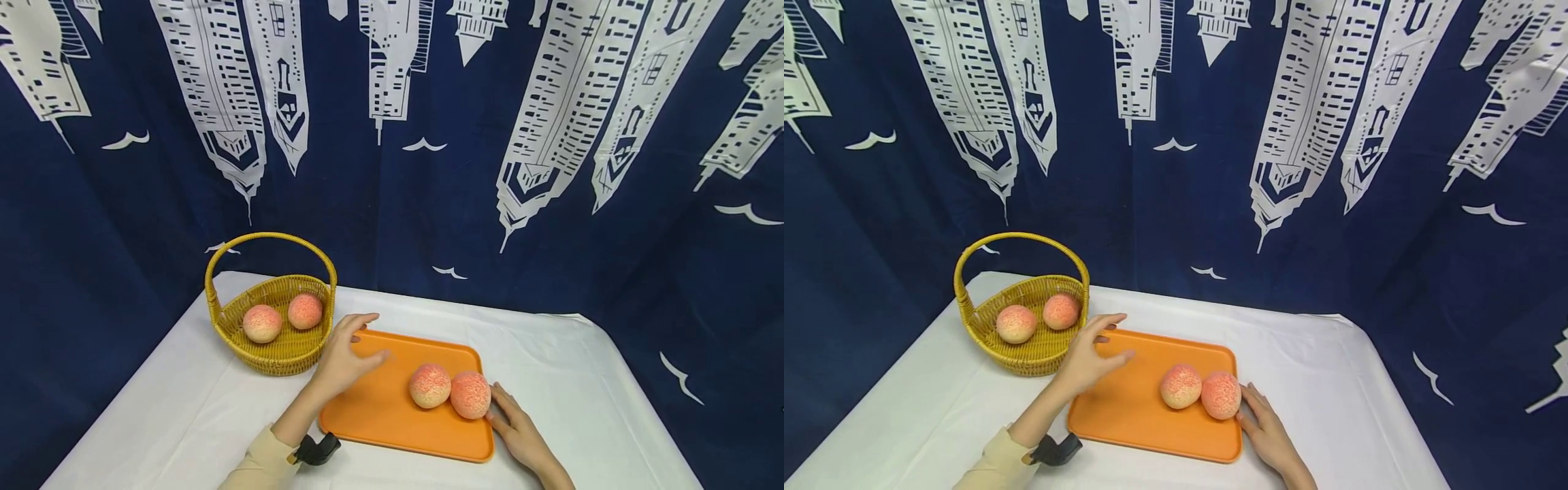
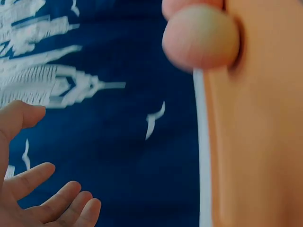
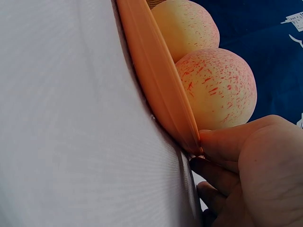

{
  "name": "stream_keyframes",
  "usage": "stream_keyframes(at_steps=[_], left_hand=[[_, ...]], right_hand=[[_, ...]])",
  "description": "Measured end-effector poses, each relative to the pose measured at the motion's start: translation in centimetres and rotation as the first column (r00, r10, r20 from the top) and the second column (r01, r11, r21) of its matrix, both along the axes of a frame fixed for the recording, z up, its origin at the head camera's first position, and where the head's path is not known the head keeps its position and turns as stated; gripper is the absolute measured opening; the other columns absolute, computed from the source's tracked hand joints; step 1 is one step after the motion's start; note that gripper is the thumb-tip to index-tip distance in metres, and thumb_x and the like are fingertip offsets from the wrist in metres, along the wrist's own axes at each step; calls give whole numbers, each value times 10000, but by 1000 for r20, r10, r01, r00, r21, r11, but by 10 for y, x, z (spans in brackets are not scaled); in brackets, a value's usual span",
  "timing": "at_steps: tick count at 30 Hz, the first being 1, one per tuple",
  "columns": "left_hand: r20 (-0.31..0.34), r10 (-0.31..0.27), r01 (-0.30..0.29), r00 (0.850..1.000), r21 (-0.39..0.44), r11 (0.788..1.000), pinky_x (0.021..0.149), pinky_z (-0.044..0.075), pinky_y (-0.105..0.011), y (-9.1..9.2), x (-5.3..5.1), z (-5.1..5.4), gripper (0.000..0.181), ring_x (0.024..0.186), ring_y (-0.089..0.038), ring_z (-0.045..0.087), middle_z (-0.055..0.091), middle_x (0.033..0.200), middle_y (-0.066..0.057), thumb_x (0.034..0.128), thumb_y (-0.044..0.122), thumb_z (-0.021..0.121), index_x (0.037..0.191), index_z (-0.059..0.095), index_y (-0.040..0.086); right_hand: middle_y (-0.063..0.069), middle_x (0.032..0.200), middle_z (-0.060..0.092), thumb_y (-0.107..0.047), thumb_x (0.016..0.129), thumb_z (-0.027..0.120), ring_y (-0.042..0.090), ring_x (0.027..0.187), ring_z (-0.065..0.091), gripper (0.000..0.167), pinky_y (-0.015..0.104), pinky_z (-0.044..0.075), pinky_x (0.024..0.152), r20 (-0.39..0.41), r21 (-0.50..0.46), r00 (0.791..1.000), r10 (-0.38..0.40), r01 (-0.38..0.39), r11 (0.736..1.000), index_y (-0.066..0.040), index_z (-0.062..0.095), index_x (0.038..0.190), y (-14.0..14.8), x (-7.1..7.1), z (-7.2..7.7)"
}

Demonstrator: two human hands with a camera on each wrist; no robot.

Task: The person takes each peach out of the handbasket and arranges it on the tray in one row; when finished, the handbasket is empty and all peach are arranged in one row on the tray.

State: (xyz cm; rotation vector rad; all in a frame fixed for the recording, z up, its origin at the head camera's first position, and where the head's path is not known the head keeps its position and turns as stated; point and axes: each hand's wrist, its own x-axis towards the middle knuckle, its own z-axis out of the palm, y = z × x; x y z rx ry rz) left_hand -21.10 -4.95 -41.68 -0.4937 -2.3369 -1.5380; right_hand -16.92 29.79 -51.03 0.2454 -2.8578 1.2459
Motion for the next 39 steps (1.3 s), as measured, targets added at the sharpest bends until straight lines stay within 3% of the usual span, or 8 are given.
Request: stream_keyframes(at_steps=[4,7,11,14,17,22,34,39], left_hand=[[-17,117,-117,993,2,993,924,475,-501,-33,-10,5,565,1111,-303,539,597,1239,-128,745,159,817,1269,622,84],[26,222,-221,975,-18,975,945,445,-510,-61,-21,5,575,1152,-351,517,560,1293,-156,765,167,805,1297,601,86],[97,360,-352,928,-87,932,1033,326,-579,-101,-36,3,604,1275,-413,425,483,1377,-213,803,202,770,1350,549,70],[133,421,-397,897,-178,901,1074,231,-619,-131,-47,0,653,1335,-459,335,417,1420,-276,817,199,757,1389,494,25],[186,423,-373,887,-253,893,1077,229,-639,-154,-56,-4,714,1343,-509,287,360,1439,-334,827,201,754,1430,431,-5],[317,356,-277,879,-266,923,1100,260,-639,-170,-65,-14,795,1374,-514,271,323,1486,-333,837,214,741,1477,335,-28],[404,305,-202,862,-277,939,1035,354,-648,-164,-74,-27,815,1309,-522,359,341,1466,-333,789,89,745,1473,322,-36],[409,316,-208,856,-287,935,1015,371,-646,-161,-76,-30,808,1275,-516,393,384,1430,-331,758,82,760,1448,358,-41]], right_hand=[[279,1552,276,-223,995,537,482,1438,217,536,676,184,1112,6,0,1000,1,-1,1000,28,412,1451,0,0,0],[268,1557,273,-232,998,532,475,1442,209,538,668,182,1117,19,3,1000,-6,6,1000,22,409,1456,0,0,0],[265,1560,270,-229,996,533,475,1444,201,541,668,177,1119,24,-1,1000,-8,8,1000,23,405,1457,1,1,1],[271,1557,269,-206,995,533,486,1443,196,536,676,169,1116,18,-7,1000,1,-1,1000,32,402,1456,0,1,1],[270,1556,272,-196,994,534,492,1441,194,532,678,167,1116,16,-7,1000,1,-1,1000,34,402,1456,0,1,2],[266,1562,261,-201,997,527,485,1446,187,535,668,160,1125,25,-8,1000,-4,5,1000,36,395,1458,1,0,3],[269,1552,284,-187,993,533,485,1440,207,520,670,165,1122,7,-12,1000,-14,14,1000,37,414,1447,0,1,0],[268,1553,282,-194,993,534,484,1441,204,525,667,163,1124,12,-9,1000,-16,16,1000,37,413,1448,1,1,0]])
